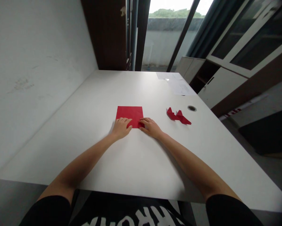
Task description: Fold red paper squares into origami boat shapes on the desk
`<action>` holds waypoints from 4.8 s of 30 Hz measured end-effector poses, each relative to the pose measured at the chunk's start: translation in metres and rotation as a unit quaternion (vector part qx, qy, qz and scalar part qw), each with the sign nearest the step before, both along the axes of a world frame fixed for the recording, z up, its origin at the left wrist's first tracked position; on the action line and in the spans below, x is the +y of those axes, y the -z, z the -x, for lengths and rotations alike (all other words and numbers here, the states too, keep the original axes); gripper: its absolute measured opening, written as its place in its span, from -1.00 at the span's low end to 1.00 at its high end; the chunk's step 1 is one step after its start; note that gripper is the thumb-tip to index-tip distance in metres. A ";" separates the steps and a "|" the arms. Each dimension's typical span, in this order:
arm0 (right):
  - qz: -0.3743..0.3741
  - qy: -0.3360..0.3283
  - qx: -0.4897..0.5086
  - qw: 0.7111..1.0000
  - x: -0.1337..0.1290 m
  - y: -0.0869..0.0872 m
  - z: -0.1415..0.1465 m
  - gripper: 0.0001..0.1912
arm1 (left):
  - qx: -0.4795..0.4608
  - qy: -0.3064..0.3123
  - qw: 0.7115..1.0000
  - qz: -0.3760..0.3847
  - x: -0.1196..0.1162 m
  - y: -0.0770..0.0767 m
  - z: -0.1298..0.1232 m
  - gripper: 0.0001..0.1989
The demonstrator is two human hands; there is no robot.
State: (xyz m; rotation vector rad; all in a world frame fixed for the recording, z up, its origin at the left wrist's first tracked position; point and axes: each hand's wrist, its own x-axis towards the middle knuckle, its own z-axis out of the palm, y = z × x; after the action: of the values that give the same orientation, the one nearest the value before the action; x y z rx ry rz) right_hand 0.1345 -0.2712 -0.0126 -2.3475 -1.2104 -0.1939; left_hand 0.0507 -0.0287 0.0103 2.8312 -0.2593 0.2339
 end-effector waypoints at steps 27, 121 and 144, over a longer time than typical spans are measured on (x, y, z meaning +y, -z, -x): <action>-0.138 -0.035 0.257 0.956 -0.024 -0.033 0.033 -0.45 | 0.061 -0.016 0.947 0.316 0.062 0.018 0.003 -0.59; 0.189 0.291 -0.001 0.938 -0.013 -0.019 0.063 -0.70 | 0.062 -0.091 0.994 -0.022 0.012 -0.005 0.034 -0.62; 0.197 0.290 -0.003 0.937 -0.019 -0.024 0.064 -0.64 | 0.018 0.165 0.984 -0.062 -0.005 -0.006 0.050 -0.54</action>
State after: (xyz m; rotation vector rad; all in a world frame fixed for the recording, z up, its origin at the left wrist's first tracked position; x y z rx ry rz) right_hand 0.0710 -0.2901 0.0115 -3.0117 -0.5535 -0.1607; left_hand 0.0010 -0.0338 0.0159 2.8519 -0.7497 0.0976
